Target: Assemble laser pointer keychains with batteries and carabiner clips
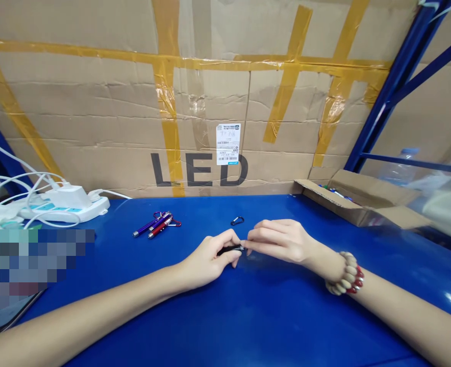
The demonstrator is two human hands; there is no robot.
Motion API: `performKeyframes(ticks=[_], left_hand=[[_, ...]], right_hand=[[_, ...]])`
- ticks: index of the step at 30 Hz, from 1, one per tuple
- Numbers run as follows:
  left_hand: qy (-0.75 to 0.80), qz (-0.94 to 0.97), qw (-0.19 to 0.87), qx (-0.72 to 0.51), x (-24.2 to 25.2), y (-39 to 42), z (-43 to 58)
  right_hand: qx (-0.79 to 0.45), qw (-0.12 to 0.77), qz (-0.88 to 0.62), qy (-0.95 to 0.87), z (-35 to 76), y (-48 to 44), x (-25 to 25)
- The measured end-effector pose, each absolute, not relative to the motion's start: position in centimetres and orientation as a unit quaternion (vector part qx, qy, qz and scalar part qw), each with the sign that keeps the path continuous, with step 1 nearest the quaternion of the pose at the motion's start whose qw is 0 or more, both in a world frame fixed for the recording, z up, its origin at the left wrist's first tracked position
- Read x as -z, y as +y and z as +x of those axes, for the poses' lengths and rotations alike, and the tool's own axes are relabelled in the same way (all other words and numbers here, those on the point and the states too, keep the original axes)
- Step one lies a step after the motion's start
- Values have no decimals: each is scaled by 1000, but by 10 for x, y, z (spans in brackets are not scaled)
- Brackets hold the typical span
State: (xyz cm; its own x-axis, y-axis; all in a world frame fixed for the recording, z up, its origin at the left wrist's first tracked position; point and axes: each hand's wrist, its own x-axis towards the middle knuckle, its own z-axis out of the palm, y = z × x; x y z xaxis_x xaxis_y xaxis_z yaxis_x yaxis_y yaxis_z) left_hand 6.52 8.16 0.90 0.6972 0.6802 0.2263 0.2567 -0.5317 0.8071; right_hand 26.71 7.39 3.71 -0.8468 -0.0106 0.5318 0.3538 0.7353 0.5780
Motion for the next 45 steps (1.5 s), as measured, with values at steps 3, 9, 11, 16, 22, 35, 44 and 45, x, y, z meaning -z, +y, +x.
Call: performKeyframes(ticks=[3, 9, 11, 16, 22, 35, 44, 45], left_hand=[[274, 826, 410, -273, -9, 82, 65], [283, 834, 388, -272, -9, 83, 64], [288, 838, 382, -264, -9, 83, 64], [281, 824, 410, -272, -7, 85, 63], [263, 812, 450, -263, -5, 88, 64], [290, 877, 321, -211, -11, 83, 65], [284, 850, 350, -273, -6, 83, 65], [283, 850, 348, -276, -5, 83, 64]], right_hand=[[355, 256, -90, -894, 268, 73, -39], [347, 247, -82, -901, 269, 70, -39], [347, 254, -75, -900, 269, 70, -39], [359, 266, -87, -890, 268, 72, -41], [383, 258, -93, -882, 268, 73, -42], [250, 276, -174, -912, 267, 73, -33], [121, 357, -236, -896, 264, 80, -20], [110, 362, -243, -893, 263, 80, -19]])
